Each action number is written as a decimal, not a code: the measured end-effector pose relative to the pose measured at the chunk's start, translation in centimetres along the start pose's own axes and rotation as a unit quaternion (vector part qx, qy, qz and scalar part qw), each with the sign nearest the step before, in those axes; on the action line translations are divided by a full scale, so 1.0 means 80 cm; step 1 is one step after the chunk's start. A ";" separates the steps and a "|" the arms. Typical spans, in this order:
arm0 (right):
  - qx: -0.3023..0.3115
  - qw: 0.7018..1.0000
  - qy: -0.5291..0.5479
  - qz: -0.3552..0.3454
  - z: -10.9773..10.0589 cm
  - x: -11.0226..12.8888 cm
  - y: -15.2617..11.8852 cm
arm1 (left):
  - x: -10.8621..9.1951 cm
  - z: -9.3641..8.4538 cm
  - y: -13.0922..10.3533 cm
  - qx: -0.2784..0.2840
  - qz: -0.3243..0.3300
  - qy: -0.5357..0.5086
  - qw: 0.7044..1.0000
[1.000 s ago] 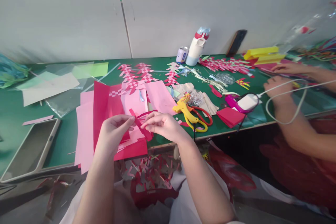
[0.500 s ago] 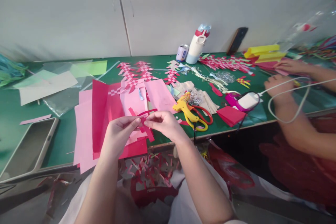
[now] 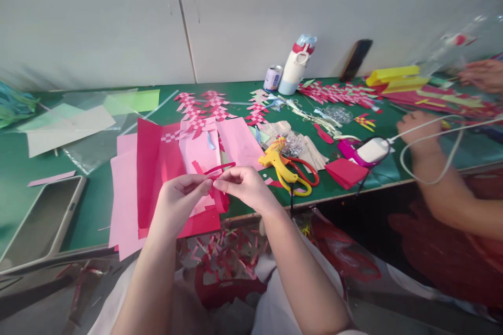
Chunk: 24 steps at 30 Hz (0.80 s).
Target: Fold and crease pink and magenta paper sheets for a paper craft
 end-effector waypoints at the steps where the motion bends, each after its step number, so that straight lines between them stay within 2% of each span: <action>1: 0.002 1.000 -0.010 0.002 0.001 0.000 0.000 | 0.000 0.000 0.000 -0.007 0.000 -0.003 1.000; 6: -0.005 0.996 -0.082 -0.019 0.003 0.001 0.001 | 0.000 0.003 0.000 -0.031 0.002 -0.028 0.999; 15: 0.013 0.998 -0.048 -0.038 0.003 0.001 0.001 | 0.003 0.000 0.002 -0.052 0.003 -0.032 0.998; 24: 0.019 1.000 -0.016 -0.014 0.008 0.005 0.000 | 0.004 0.003 0.002 -0.060 0.003 -0.045 0.997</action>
Point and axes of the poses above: each hand's wrist, its own y-axis towards the middle knuckle, its own z-axis out of the palm, x = y × z, the point moved 2 cm from there along y, towards the middle knuckle, and after that the axes turned 2 degrees about y, right-handed, at the moved point
